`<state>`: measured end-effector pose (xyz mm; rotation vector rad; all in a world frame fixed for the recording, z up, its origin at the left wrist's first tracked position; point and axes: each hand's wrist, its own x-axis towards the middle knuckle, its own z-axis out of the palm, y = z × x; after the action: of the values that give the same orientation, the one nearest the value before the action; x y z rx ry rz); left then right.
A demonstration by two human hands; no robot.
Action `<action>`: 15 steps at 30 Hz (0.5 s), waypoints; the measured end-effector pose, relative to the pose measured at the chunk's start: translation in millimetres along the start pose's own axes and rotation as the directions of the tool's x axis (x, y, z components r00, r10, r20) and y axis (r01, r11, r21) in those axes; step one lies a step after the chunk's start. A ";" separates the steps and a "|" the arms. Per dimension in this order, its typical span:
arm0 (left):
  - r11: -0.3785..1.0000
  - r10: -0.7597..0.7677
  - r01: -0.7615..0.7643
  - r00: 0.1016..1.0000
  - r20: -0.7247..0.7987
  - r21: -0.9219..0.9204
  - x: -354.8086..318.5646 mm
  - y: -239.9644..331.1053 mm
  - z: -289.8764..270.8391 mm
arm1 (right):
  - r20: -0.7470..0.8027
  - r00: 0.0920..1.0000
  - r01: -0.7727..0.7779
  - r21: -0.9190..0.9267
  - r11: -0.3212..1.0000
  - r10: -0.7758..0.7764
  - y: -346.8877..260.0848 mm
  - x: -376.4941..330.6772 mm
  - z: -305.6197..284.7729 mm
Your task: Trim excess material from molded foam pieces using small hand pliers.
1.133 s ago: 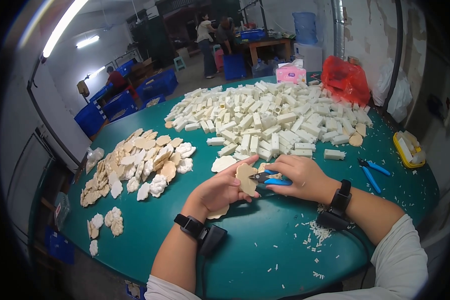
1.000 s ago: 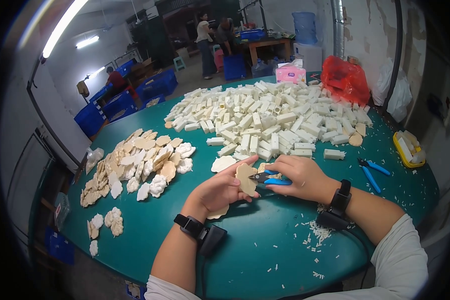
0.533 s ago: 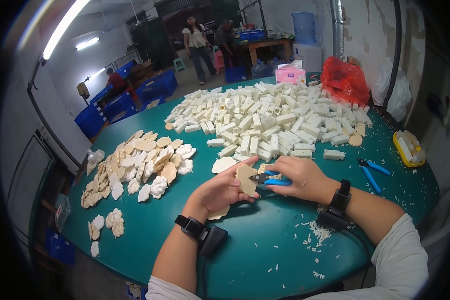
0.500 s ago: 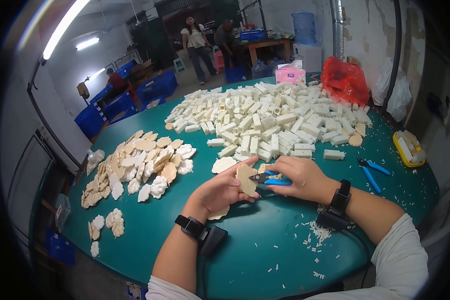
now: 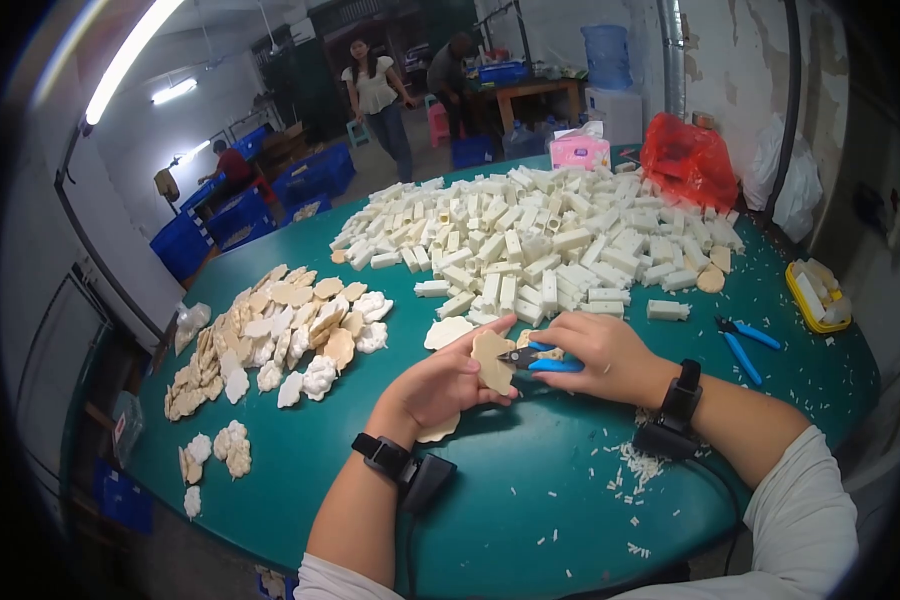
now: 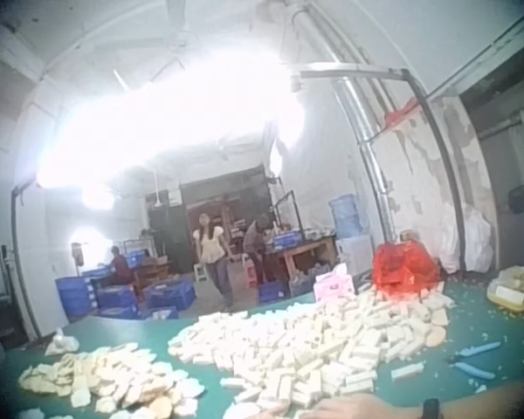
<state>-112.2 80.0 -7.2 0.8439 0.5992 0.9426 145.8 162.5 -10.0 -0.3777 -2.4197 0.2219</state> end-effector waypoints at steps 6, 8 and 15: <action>1.000 -0.007 0.007 1.000 0.013 -0.012 1.3 -1.7 -3.7 | -0.024 1.000 0.018 -0.008 1.000 -0.018 2.1 -0.6 3.2; 1.000 -0.008 0.008 1.000 0.021 -0.013 2.6 -2.1 -5.3 | -0.029 0.999 0.024 -0.016 1.000 -0.024 2.7 -1.0 2.9; 1.000 -0.009 0.009 1.000 0.007 -0.001 0.7 -0.1 -0.5 | -0.013 1.000 0.024 -0.036 0.999 -0.024 2.3 -0.8 2.6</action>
<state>-112.2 80.8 -7.6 0.8425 0.5957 0.9316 145.2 164.3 -13.0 -0.3645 -2.4164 0.1651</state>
